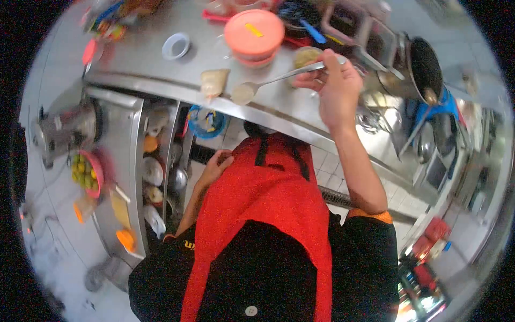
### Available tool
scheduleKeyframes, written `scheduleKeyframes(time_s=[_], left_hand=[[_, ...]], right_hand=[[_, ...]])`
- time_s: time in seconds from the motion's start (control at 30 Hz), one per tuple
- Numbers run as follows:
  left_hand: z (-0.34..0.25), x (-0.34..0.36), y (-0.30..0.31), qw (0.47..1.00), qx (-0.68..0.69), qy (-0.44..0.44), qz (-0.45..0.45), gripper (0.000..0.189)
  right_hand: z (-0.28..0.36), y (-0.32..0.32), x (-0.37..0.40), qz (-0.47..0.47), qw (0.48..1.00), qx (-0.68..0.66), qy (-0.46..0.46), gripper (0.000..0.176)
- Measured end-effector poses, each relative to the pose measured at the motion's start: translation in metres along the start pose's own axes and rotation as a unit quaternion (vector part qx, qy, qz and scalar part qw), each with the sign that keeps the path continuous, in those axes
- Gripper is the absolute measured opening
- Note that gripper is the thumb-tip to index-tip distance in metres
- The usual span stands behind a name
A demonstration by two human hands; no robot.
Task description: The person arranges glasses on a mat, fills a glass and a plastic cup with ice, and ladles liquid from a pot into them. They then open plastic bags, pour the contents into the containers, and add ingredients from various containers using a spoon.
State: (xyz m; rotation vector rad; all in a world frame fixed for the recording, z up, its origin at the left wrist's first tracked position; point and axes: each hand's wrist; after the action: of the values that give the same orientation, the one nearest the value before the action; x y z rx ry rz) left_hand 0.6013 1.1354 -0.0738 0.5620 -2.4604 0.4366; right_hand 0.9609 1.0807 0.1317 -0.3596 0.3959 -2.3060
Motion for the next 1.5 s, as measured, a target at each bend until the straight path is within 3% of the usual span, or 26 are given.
scheduleKeyframes(time_s=[0.03,0.07,0.13,0.27,0.33,0.4,0.43,0.47,0.5,0.53,0.57,0.63,0.7,0.77,0.8,0.83,0.9,0.93,0.97,1.0,1.1,1.23,1.3,1.33,1.4,1.5], left_hand=[[0.018,0.014,0.008,0.996,-0.037,0.079,0.006,0.050],[0.022,0.028,0.009,0.996,-0.026,0.081,-0.010,0.050],[0.029,0.049,0.006,0.976,0.095,0.197,-0.018,0.063],[0.126,0.064,0.019,0.962,0.208,0.174,0.024,0.069],[0.145,0.073,0.021,0.964,0.215,0.159,0.003,0.065],[0.145,0.084,0.023,0.968,0.175,0.174,-0.047,0.059],[0.141,0.082,0.024,0.968,0.133,0.186,-0.101,0.053],[0.141,0.077,0.028,0.972,0.129,0.179,-0.084,0.053],[0.140,0.073,0.032,0.972,0.141,0.138,-0.129,0.044],[0.138,0.065,0.034,0.967,0.155,0.098,-0.175,0.035],[0.123,0.052,0.033,0.970,0.152,0.096,-0.162,0.035],[0.069,0.029,0.037,0.971,0.048,-0.067,-0.223,0.025],[0.025,0.004,0.043,0.960,-0.034,-0.157,-0.230,0.024],[-0.036,-0.022,0.030,0.922,-0.095,-0.240,-0.289,0.038],[-0.068,-0.032,0.020,0.911,-0.104,-0.244,-0.315,0.048],[-0.092,-0.043,0.012,0.900,-0.113,-0.248,-0.340,0.057],[-0.111,-0.068,0.010,0.903,-0.115,-0.231,-0.343,0.065],[-0.118,-0.076,0.008,0.904,-0.111,-0.213,-0.353,0.074],[-0.124,-0.082,0.007,0.894,-0.159,-0.195,-0.371,0.065],[-0.122,-0.088,0.011,0.896,-0.162,-0.197,-0.363,0.065],[-0.113,-0.098,0.016,0.874,-0.212,-0.189,-0.394,0.033],[-0.122,-0.092,0.017,0.877,-0.193,-0.207,-0.388,0.025],[-0.132,-0.089,0.018,0.883,-0.222,-0.202,-0.362,0.019],[-0.138,-0.087,0.018,0.882,-0.224,-0.203,-0.361,0.019],[-0.150,-0.085,0.018,0.829,-0.325,-0.246,-0.382,0.013],[-0.166,-0.083,0.017,0.823,-0.311,-0.288,-0.379,0.011]], right_hand=[[-0.013,-0.021,0.002,0.024,1.000,0.010,-0.006,0.023],[-0.029,-0.039,0.004,0.052,0.998,0.029,-0.028,0.024],[-0.069,-0.076,0.014,0.107,0.992,0.047,-0.042,0.026],[-0.137,-0.124,0.040,0.218,0.958,0.186,0.018,0.025],[-0.145,-0.126,0.045,0.298,0.905,0.291,0.091,0.024],[-0.120,-0.122,0.048,0.287,0.899,0.311,0.111,0.024],[-0.108,-0.116,0.046,0.250,0.930,0.252,0.094,0.024],[-0.093,-0.107,0.042,0.209,0.956,0.192,0.079,0.025],[-0.074,-0.097,0.038,0.146,0.979,0.120,0.076,0.021],[-0.043,-0.085,0.030,0.096,0.971,0.181,0.123,0.023],[-0.016,-0.068,0.022,0.046,0.956,0.237,0.166,0.024],[0.016,-0.044,-0.009,-0.030,0.960,0.170,0.220,0.028],[0.037,-0.014,-0.051,-0.067,0.936,0.203,0.280,0.029],[0.043,0.005,-0.099,-0.079,0.927,0.215,0.299,0.032],[0.045,0.017,-0.123,-0.098,0.923,0.265,0.262,0.030],[0.034,0.034,-0.156,-0.103,0.939,0.194,0.265,0.027],[0.028,0.052,-0.191,-0.150,0.922,0.316,0.167,0.024],[0.018,0.065,-0.211,-0.115,0.948,0.269,0.130,0.024],[0.017,0.065,-0.214,-0.079,0.968,0.220,0.095,0.025],[0.017,0.071,-0.211,-0.087,0.967,0.220,0.097,0.025],[0.027,0.062,-0.174,0.001,0.946,0.309,0.101,0.029],[0.045,0.056,-0.120,-0.049,0.930,0.340,0.132,0.030],[0.054,0.061,-0.100,-0.039,0.866,0.490,0.088,0.024],[0.050,0.066,-0.093,-0.040,0.867,0.488,0.089,0.024],[0.028,0.082,-0.076,0.101,0.700,0.653,0.269,0.037],[0.003,0.063,-0.035,0.113,0.713,0.664,0.195,0.051]])
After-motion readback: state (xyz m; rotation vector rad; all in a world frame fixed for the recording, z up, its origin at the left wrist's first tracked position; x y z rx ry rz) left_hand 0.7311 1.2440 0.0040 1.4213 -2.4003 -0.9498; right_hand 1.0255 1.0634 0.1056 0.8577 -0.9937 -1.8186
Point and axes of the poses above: each hand's wrist, its own x-axis away from the middle knuckle, its own y-axis out of the back of the hand, z = x × y, and after that the axes turned 10 degrees about z, right-handed
